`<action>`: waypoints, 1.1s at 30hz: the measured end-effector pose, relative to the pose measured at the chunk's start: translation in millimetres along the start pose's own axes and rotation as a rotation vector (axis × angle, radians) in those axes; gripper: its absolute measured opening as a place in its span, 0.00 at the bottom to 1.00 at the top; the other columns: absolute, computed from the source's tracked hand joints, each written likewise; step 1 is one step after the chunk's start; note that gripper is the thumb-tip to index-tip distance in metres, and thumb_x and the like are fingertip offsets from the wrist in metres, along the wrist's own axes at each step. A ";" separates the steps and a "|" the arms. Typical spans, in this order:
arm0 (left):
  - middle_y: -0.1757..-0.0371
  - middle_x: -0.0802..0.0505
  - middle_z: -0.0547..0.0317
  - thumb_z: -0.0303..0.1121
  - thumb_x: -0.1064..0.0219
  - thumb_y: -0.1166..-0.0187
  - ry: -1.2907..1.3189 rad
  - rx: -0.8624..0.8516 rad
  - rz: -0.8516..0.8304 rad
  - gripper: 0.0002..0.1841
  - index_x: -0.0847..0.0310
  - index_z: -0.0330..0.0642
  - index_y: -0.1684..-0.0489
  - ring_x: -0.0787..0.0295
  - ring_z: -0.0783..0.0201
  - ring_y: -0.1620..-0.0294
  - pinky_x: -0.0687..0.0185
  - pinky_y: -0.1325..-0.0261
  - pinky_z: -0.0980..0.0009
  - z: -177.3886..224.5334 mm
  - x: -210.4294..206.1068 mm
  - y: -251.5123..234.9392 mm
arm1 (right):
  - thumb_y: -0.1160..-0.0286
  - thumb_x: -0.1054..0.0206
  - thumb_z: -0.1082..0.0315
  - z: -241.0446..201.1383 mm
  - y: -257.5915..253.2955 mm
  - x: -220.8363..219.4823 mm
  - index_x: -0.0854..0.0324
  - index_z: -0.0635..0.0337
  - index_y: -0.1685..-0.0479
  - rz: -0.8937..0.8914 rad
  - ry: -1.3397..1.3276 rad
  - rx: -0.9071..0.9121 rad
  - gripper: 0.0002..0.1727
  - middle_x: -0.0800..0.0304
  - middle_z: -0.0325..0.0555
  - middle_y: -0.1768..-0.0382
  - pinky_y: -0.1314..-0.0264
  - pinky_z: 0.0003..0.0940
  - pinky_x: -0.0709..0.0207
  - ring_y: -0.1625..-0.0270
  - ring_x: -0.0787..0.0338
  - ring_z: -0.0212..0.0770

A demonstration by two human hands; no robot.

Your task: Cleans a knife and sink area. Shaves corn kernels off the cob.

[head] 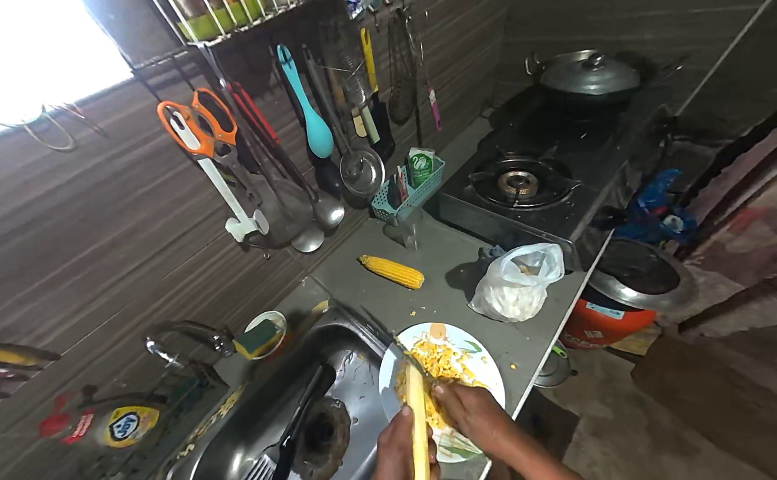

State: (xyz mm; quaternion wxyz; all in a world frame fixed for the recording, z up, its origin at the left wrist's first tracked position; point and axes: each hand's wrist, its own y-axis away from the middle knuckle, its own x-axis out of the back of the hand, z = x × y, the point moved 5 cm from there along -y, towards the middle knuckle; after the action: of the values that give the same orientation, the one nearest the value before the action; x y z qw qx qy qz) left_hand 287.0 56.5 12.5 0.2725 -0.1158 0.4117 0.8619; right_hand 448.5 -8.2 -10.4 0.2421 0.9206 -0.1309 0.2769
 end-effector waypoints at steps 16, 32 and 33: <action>0.63 0.08 0.50 0.45 0.52 0.08 0.014 -0.142 -0.111 0.22 0.18 0.36 0.42 0.14 0.66 0.77 0.16 0.75 0.72 11.7 69.7 23.1 | 0.08 0.53 0.41 4.4 16.3 21.0 0.12 0.58 0.49 0.027 -0.181 -0.131 0.32 0.09 0.46 0.71 0.65 0.48 0.12 0.73 0.09 0.44; 0.39 0.08 0.44 0.45 0.44 0.10 -1.212 -0.136 0.418 0.24 0.24 0.43 0.21 0.09 0.49 0.41 0.18 0.32 0.44 32.8 257.2 11.0 | 0.16 0.35 0.45 11.2 52.7 31.0 0.28 0.67 0.22 0.040 -0.013 -0.114 0.36 0.07 0.60 0.58 0.50 0.57 0.14 0.61 0.07 0.53; 0.37 0.09 0.43 0.47 0.44 0.10 -1.345 -0.051 0.414 0.25 0.24 0.44 0.21 0.10 0.45 0.38 0.20 0.30 0.40 26.5 268.1 9.0 | 0.17 0.35 0.45 11.6 55.1 32.9 0.29 0.67 0.21 0.046 0.000 -0.118 0.37 0.07 0.61 0.57 0.50 0.56 0.14 0.60 0.07 0.53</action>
State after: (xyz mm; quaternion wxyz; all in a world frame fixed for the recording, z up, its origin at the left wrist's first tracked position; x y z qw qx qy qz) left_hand 61.5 172.8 -78.6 0.2953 0.5166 0.1471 0.7901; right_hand 459.8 -64.5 20.5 0.2896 0.9015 -0.1680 0.2741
